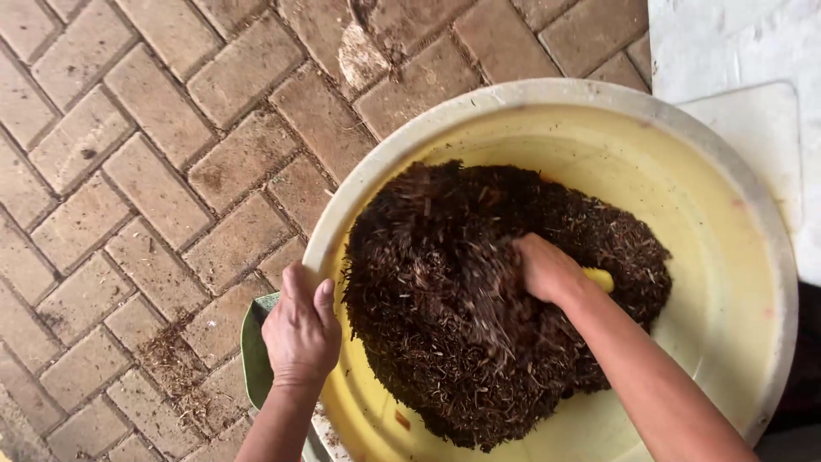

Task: Mixing organic compost or mulch in a large yellow plastic tub using a hand scoop.

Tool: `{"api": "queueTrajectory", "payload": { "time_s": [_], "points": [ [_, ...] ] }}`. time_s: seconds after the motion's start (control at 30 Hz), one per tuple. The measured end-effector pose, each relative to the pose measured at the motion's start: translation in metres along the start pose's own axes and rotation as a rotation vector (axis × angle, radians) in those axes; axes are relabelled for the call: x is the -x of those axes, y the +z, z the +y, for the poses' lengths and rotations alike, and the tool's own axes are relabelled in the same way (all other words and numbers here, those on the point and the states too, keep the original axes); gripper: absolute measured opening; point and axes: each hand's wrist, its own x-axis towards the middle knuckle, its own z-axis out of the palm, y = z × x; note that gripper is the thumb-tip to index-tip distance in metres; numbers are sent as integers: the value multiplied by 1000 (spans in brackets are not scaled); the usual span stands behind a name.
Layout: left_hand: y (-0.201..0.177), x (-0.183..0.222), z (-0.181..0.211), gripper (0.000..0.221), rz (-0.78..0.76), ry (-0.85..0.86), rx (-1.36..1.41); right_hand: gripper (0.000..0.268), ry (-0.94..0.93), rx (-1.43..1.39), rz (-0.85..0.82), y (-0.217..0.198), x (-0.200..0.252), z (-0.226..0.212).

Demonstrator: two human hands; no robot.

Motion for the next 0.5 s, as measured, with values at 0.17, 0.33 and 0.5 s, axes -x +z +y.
{"api": "queueTrajectory", "payload": {
  "time_s": [0.17, 0.33, 0.5],
  "points": [
    [-1, -1, 4, 59, -60, -29, -78, 70, 325, 133, -384, -68, 87, -48],
    [-1, 1, 6, 56, -50, -25, -87, 31, 291, 134, -260, -85, 161, -22],
    [0, 2, 4, 53, -55, -46, -86, 10, 542, 249, -283, -134, 149, -8]
  ]
}}
